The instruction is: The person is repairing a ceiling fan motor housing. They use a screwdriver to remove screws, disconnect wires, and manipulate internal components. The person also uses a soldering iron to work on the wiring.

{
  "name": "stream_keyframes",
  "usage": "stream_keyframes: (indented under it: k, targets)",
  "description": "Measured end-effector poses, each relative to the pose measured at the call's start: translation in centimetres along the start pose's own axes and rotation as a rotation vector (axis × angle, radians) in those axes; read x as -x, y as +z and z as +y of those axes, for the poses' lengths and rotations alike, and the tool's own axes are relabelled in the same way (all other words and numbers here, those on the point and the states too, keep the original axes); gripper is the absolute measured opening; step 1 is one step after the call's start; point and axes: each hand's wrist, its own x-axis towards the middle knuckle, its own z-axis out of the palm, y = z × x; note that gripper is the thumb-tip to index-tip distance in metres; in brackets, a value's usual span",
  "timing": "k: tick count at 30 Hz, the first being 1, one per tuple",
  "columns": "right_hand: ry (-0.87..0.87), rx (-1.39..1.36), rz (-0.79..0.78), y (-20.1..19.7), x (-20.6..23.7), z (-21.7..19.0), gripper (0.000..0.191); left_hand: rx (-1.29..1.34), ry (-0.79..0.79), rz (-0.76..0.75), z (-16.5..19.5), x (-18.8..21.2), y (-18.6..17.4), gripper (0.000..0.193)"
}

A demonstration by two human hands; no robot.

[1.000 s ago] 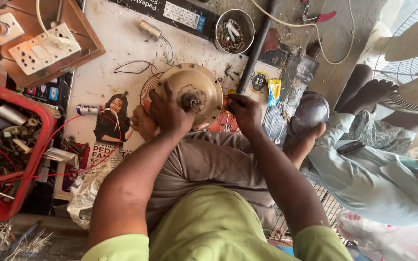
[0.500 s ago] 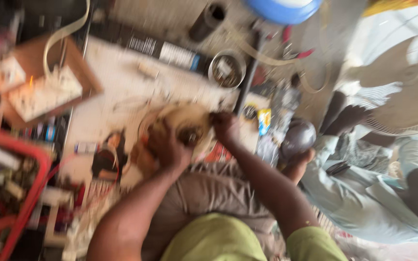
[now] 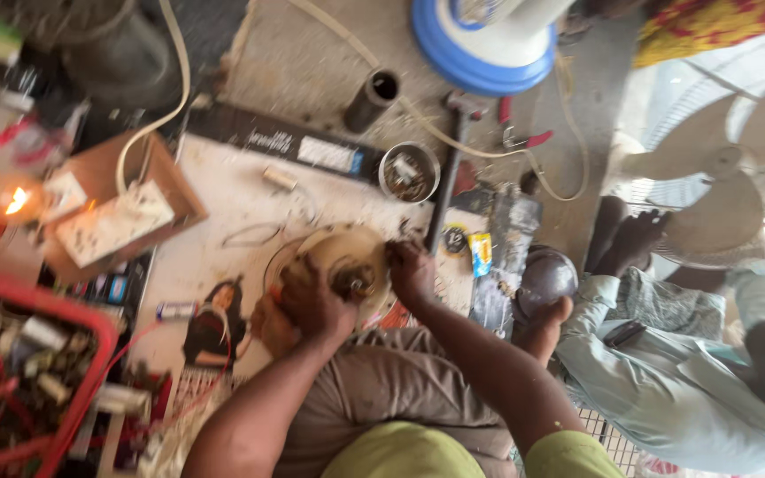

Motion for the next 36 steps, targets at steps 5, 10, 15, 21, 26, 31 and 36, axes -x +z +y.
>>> stream_keyframes:
  k: [5, 10, 15, 21, 26, 31, 36]
  targets:
    - [-0.129, 0.157, 0.02, 0.9, -0.5, 1.4, 0.015, 0.023, -0.061, -0.009, 0.4, 0.1, -0.4, 0.121]
    - [0.08, 0.193, -0.045, 1.1, -0.8, 1.5, 0.018, 0.057, -0.139, -0.078, 1.2, 0.3, -1.5, 0.125]
    - [0.114, 0.217, -0.063, 0.8, -0.3, 1.3, 0.028, 0.049, -0.14, -0.121, 1.3, 0.2, -2.0, 0.123]
    - [0.302, 0.133, -0.042, 1.7, -0.2, 1.8, 0.031, 0.038, -0.111, -0.077, 0.8, 0.3, -1.3, 0.123]
    - [0.032, 0.013, 0.068, 1.5, -0.3, 0.7, 0.025, 0.158, -0.011, 0.003, 0.2, 0.0, -1.3, 0.123]
    - [0.189, 0.171, 0.086, 0.8, -0.2, -0.4, 0.026, 0.326, 0.0, -0.24, -2.9, -1.0, -4.9, 0.111]
    - [-0.097, 0.081, 0.099, 0.6, 0.0, -0.8, 0.018, 0.563, -0.298, 0.098, -9.1, -4.9, -11.9, 0.078]
